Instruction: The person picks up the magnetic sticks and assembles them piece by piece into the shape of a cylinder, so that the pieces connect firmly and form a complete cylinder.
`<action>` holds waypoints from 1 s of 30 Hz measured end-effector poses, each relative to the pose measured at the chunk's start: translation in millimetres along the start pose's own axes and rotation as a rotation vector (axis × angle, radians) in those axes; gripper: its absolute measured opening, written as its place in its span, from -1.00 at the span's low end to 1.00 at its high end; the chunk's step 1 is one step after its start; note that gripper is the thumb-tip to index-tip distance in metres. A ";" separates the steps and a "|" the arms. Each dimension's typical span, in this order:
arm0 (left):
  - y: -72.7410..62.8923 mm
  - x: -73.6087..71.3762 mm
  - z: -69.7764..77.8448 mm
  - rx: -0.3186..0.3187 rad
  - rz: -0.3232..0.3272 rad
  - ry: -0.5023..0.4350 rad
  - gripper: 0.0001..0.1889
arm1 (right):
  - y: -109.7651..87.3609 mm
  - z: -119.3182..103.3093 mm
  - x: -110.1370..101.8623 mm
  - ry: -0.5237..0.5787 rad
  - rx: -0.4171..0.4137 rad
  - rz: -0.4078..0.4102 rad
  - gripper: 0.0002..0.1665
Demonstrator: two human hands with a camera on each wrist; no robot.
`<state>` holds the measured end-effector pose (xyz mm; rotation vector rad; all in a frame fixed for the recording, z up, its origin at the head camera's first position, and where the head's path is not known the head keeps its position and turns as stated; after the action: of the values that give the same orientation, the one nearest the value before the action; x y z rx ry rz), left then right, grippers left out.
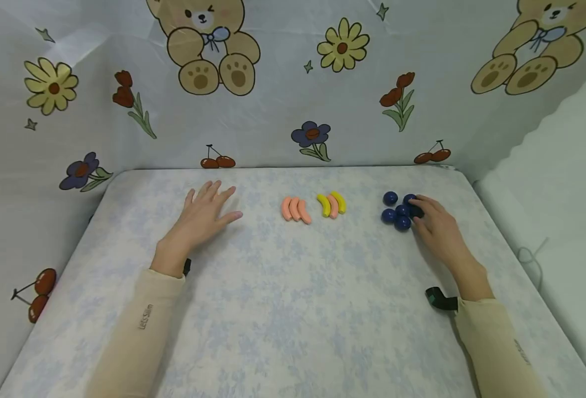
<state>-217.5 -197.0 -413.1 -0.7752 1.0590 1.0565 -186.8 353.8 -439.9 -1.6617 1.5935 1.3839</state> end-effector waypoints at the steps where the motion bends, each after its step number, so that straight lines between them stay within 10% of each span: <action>1: 2.9 0.6 4.6 0.008 -0.010 -0.002 -0.20 | 0.5 0.1 1.1 0.003 0.000 0.001 -0.49; 12: 31.8 28.9 68.6 0.157 -0.115 -0.044 -0.24 | -1.0 -0.4 2.8 -0.010 0.009 0.074 -0.52; 30: 31.6 44.5 82.0 0.265 -0.048 -0.110 -0.41 | -2.1 -2.7 -2.6 0.002 0.101 0.071 -0.57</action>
<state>-217.1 -99.9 -429.2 -0.5201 1.0552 0.8859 -183.5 353.1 -437.2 -1.5626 1.7099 1.3133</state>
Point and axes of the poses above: each hand's wrist, its own y-axis towards the middle knuckle, its own x-axis out of the palm, z = x × y, the point moved 1 cm from there along y, towards the middle knuckle
